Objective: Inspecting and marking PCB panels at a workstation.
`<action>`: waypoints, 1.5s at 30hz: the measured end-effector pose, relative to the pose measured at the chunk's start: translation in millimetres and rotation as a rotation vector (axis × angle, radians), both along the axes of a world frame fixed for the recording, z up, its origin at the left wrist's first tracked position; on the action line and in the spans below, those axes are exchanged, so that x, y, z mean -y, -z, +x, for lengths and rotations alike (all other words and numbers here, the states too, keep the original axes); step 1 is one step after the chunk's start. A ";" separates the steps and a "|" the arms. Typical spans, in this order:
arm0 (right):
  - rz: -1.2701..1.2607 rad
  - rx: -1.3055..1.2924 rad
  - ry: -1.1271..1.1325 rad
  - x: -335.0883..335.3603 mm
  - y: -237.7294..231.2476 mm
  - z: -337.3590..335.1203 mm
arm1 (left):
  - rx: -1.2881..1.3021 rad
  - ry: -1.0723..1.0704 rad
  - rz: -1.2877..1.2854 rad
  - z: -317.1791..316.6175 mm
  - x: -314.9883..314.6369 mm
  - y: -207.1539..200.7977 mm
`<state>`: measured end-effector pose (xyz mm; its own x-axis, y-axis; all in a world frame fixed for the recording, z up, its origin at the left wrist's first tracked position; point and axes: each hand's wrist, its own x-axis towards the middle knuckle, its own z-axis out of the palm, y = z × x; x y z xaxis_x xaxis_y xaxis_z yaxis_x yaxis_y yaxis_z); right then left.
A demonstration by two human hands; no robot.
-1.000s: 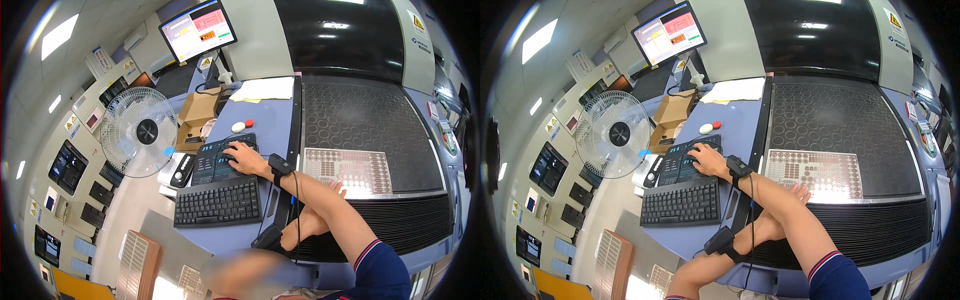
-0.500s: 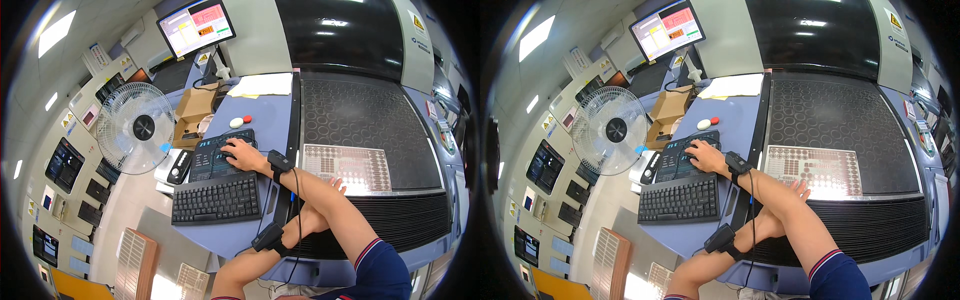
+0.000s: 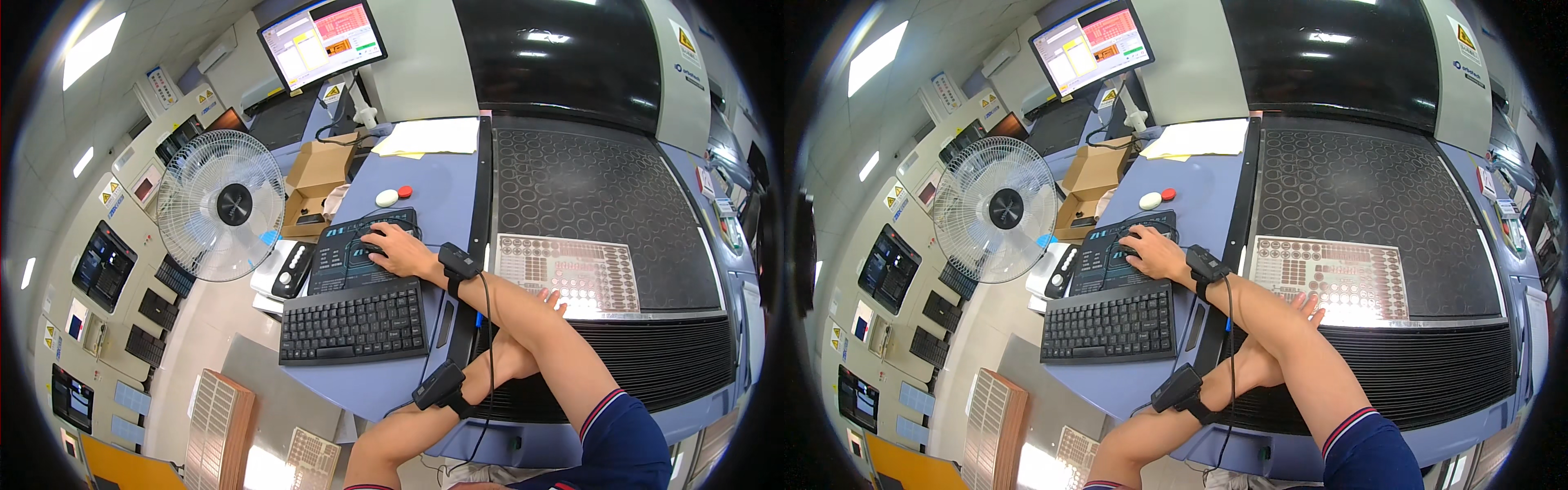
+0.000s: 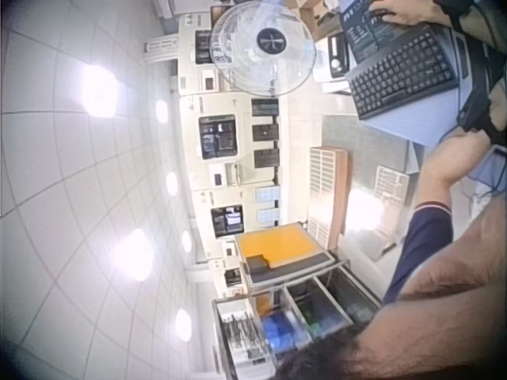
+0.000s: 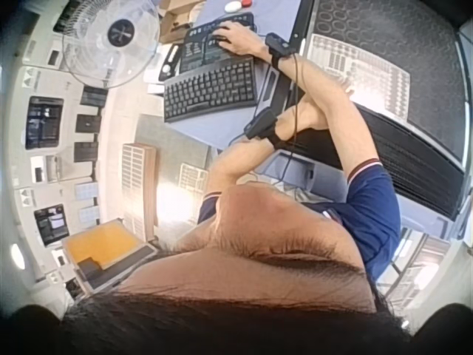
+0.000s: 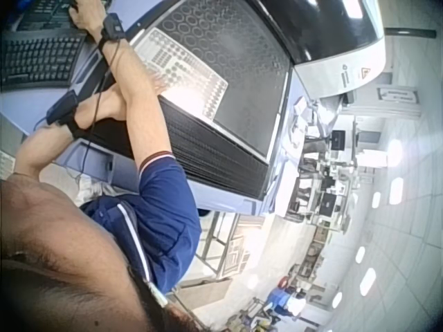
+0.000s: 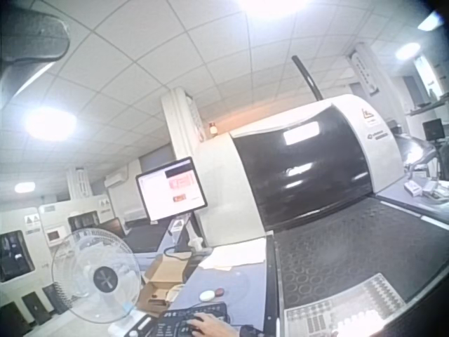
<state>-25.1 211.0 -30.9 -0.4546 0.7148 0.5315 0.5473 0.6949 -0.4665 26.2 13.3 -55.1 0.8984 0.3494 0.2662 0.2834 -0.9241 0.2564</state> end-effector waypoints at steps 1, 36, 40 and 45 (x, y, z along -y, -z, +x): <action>-0.001 0.000 0.001 -0.3 0.5 -0.1 | -0.017 -0.004 -0.008 -0.1 0.2 -1.3; 0.131 -0.344 0.175 11.7 -55.0 40.5 | 0.125 0.079 -0.286 3.0 3.7 -31.5; -0.108 0.192 0.269 89.5 -96.8 77.4 | 0.076 -0.098 0.028 -5.8 5.7 -17.5; -0.216 0.607 0.380 160.4 -56.1 109.0 | 0.106 -0.098 -0.010 7.6 11.7 -13.6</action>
